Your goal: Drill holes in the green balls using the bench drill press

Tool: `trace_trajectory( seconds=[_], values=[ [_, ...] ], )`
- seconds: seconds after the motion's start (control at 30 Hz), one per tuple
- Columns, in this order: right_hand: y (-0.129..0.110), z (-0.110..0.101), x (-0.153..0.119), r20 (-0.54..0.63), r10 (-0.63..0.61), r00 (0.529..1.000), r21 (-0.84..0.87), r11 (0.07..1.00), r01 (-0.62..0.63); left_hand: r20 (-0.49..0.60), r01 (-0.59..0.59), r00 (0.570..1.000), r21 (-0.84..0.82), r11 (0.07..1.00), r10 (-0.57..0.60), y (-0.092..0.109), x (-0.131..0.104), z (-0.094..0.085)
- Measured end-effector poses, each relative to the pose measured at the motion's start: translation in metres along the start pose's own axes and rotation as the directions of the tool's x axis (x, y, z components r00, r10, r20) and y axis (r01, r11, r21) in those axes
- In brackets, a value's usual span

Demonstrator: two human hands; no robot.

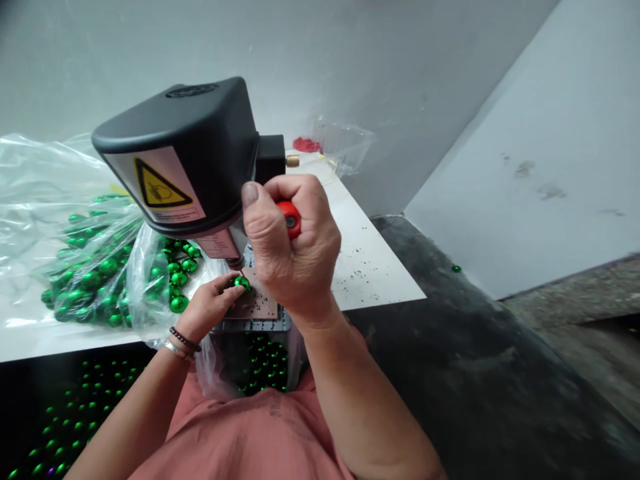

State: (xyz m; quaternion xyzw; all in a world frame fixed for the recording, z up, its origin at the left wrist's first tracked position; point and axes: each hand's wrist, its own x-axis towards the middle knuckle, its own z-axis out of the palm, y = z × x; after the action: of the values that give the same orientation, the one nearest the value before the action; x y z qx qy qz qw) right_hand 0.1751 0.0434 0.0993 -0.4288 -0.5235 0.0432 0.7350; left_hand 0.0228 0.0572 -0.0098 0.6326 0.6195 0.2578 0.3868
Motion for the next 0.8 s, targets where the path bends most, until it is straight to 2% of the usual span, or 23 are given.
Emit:
trace_trajectory(
  seconds=[0.27, 0.33, 0.47, 0.67, 0.8],
  values=[
    [-0.004, -0.002, -0.001, 0.02, 0.02, 1.0, -0.021, 1.0, -0.019, -0.034, -0.026, 0.999, 0.28, 0.96, 0.037, 0.007, 0.002, 0.007],
    [-0.005, -0.002, 0.0, 0.026, 0.012, 1.0, -0.026, 1.0, -0.011, -0.025, -0.063, 0.997, 0.322, 0.945, 0.075, 0.006, 0.003, 0.01],
    [-0.003, -0.005, -0.003, 0.043, 0.024, 0.999, -0.02, 1.0, -0.023, 0.006, -0.146, 0.988, 0.356, 0.923, 0.154, 0.001, 0.006, 0.013],
    [0.005, -0.015, -0.018, 0.084, -0.09, 0.992, -0.039, 0.995, 0.093, -0.008, -0.137, 0.988, 0.415, 0.9, 0.154, -0.003, 0.007, 0.015],
    [0.011, -0.019, -0.03, 0.108, -0.115, 0.987, -0.051, 0.991, 0.121, -0.011, -0.138, 0.987, 0.44, 0.888, 0.159, -0.002, 0.007, 0.016]
  ],
)
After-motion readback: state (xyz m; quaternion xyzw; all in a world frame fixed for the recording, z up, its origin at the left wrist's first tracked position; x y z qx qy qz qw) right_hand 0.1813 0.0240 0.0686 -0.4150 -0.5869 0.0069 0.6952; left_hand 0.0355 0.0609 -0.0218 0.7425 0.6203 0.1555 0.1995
